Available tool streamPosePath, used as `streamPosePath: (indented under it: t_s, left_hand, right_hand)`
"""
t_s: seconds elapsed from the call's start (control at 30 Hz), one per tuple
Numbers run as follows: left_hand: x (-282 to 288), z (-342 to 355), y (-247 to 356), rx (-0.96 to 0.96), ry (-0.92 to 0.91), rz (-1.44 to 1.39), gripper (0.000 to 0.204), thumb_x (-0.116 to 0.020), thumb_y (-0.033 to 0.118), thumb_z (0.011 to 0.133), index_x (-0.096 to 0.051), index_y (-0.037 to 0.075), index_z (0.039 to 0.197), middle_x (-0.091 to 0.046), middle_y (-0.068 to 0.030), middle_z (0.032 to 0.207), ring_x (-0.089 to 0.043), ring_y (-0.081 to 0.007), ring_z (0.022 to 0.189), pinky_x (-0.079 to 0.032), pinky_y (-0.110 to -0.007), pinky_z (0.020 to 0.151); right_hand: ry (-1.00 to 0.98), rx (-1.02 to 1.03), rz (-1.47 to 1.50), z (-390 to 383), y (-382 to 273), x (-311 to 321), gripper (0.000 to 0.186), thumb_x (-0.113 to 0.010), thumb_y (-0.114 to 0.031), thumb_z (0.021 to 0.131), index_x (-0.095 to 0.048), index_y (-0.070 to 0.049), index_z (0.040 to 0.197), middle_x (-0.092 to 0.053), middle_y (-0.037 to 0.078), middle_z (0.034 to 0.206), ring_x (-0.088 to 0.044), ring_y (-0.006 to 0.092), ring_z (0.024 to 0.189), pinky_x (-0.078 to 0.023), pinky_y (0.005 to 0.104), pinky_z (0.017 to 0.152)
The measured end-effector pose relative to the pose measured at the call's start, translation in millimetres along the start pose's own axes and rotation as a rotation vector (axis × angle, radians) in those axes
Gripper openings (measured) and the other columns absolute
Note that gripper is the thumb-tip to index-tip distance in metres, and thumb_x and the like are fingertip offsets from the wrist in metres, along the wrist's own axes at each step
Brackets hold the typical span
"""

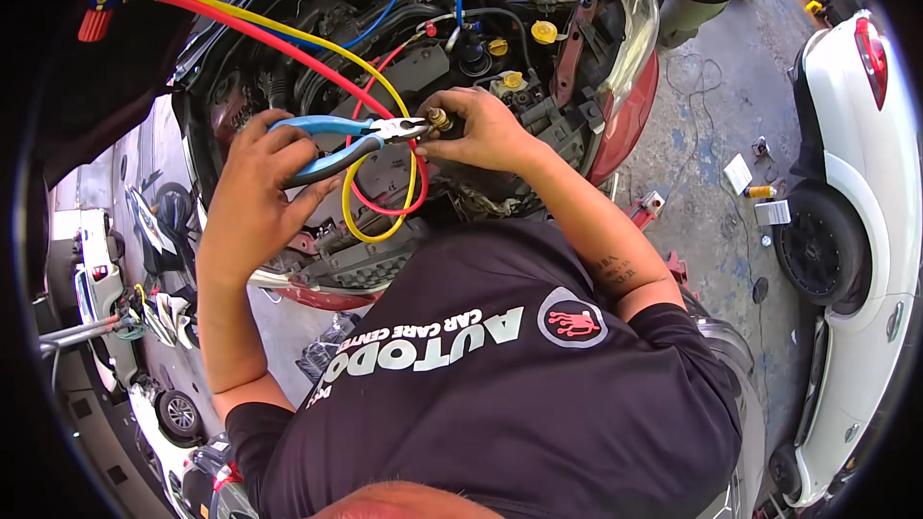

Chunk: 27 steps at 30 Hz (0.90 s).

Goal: The person connects a hose from a manifold gauge set to a canister, tightens the fitting using pliers, and hangs the manifold gauge set on the car hood.

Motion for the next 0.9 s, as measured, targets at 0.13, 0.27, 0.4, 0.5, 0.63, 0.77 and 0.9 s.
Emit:
streamPosePath:
  t_s: [0.13,0.27,0.4,0.5,0.63,0.77,0.9]
  left_hand:
    - [17.4,16.8,8.8,-0.086,-0.075,0.038,0.023,-0.085,0.017,0.082,-0.073,0.005,0.098,-0.070,-0.0138,0.109,-0.058,-0.0424,0.127,-0.044,-0.054,0.109]
    - [24.0,30.7,12.9,-0.105,-0.168,0.088,0.029,-0.087,0.015,0.078,-0.074,0.005,0.103,-0.069,-0.0145,0.112,-0.054,-0.0454,0.133,-0.044,-0.055,0.111]
    - [28.5,44.9,18.8,-0.184,-0.212,0.112,0.027,-0.088,0.013,0.076,-0.073,0.004,0.096,-0.069,-0.0159,0.106,-0.053,-0.0502,0.134,-0.042,-0.057,0.112]
    - [33.3,61.8,19.2,-0.211,-0.271,0.101,0.025,-0.087,0.016,0.078,-0.076,0.004,0.097,-0.069,-0.0177,0.101,-0.056,-0.0494,0.131,-0.041,-0.057,0.115]
    - [31.0,90.6,3.0,-0.260,-0.345,0.019,0.026,-0.088,0.018,0.079,-0.076,0.003,0.096,-0.069,-0.0181,0.094,-0.060,-0.0477,0.126,-0.041,-0.055,0.117]
    - [30.3,122.6,-15.6,-0.182,-0.443,-0.162,0.027,-0.089,0.017,0.081,-0.074,0.000,0.095,-0.067,-0.0167,0.103,-0.065,-0.0372,0.112,-0.048,-0.048,0.109]
    - [6.2,130.9,-32.8,-0.101,-0.291,-0.422,0.033,-0.091,0.018,0.083,-0.070,-0.003,0.097,-0.064,-0.0136,0.109,-0.065,-0.0245,0.100,-0.052,-0.035,0.084]
  right_hand:
    - [0.033,0.069,-0.069,-2.2,6.7,-4.4,0.046,-0.096,-0.026,0.078,-0.076,-0.006,0.113,-0.075,0.009,0.108,-0.069,0.0266,0.103,-0.054,0.0385,0.094]
    - [0.066,0.121,-0.076,-3.1,8.7,-5.7,0.042,-0.096,-0.027,0.078,-0.077,-0.007,0.110,-0.076,0.010,0.108,-0.071,0.0279,0.103,-0.054,0.0390,0.095]
    - [0.065,0.144,-0.009,-2.4,1.8,-6.7,0.042,-0.096,-0.030,0.075,-0.079,-0.006,0.104,-0.077,0.011,0.105,-0.073,0.0326,0.099,-0.057,0.0413,0.088]
    - [0.064,0.144,-0.094,-0.8,3.9,-3.1,0.044,-0.097,-0.025,0.074,-0.078,-0.006,0.109,-0.076,0.009,0.106,-0.072,0.0302,0.104,-0.055,0.0397,0.094]
    - [0.076,0.162,-0.029,-0.7,5.8,-1.7,0.047,-0.097,-0.026,0.073,-0.078,-0.005,0.110,-0.077,0.010,0.110,-0.072,0.0307,0.107,-0.055,0.0406,0.096]
    - [0.049,0.164,-0.011,-1.4,7.2,-3.1,0.047,-0.098,-0.028,0.073,-0.079,-0.005,0.109,-0.078,0.012,0.113,-0.073,0.0313,0.109,-0.054,0.0413,0.098]
    - [0.069,0.149,0.008,-5.8,8.7,-4.0,0.044,-0.099,-0.027,0.072,-0.078,-0.003,0.103,-0.077,0.014,0.105,-0.074,0.0323,0.102,-0.056,0.0416,0.092]
Point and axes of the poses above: each hand's wrist, its own z-axis towards the middle knuckle, its own x-axis out of the back of the hand, y = z × x, the point moved 1 cm from there along z, towards the middle knuckle
